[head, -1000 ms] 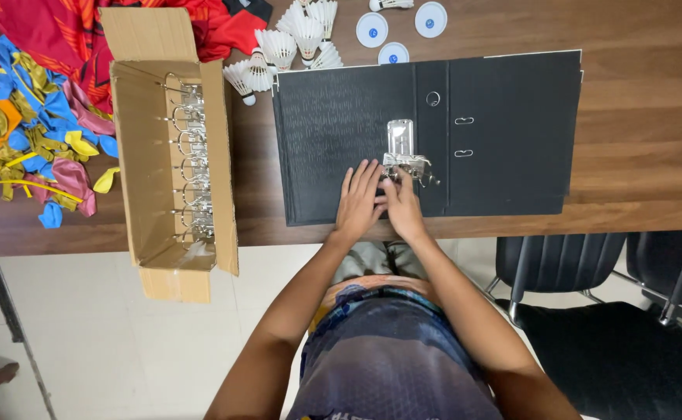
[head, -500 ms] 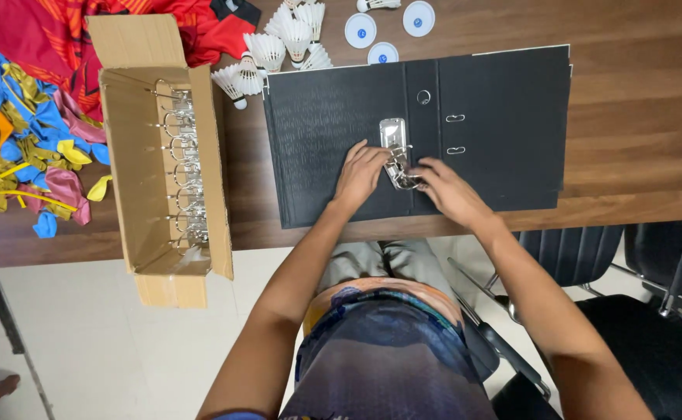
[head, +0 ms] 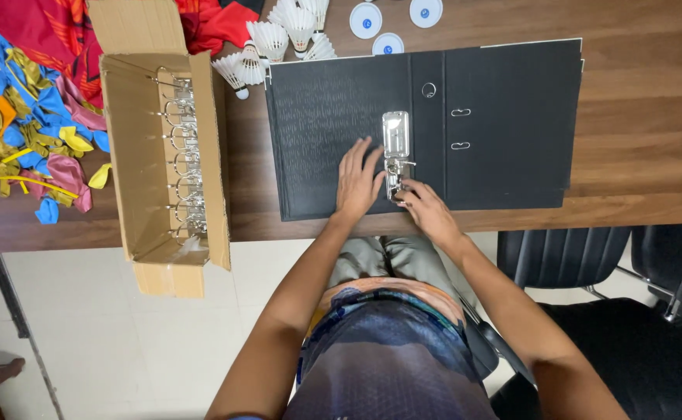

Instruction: The recorder is seen installing metal ring binders into black office folders and organizing them.

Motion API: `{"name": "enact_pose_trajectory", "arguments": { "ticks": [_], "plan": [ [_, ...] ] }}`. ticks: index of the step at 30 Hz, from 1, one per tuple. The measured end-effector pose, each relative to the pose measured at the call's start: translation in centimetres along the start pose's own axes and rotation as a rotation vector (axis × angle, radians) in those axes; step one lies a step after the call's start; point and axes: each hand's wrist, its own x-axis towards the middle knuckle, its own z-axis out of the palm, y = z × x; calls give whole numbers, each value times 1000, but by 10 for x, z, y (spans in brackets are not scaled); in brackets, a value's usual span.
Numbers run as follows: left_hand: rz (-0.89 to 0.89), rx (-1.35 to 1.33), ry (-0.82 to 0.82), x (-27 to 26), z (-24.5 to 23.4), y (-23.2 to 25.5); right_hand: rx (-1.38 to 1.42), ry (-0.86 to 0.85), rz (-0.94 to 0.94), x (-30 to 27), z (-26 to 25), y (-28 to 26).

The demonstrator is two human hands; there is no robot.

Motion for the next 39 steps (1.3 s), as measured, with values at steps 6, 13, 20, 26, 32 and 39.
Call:
{"name": "enact_pose_trajectory", "arguments": {
  "ticks": [6,13,20,26,32,39],
  "plan": [
    [-5,114,-116,-3,1,-7,20,30,-49,3,0,10],
    [12,152,-123,-5,2,-9,-131,-70,-28,19,-21,4],
    [27,189,-133,-6,7,-13,-151,-68,-94,25,-15,5],
    [31,217,-141,-6,7,-13,-155,-51,-98,42,-21,5],
    [30,209,-146,-6,6,-13,-145,-19,-72,67,-27,3],
    [26,228,-160,-6,7,-13,-162,30,-109,80,-29,9]
  ]
}}
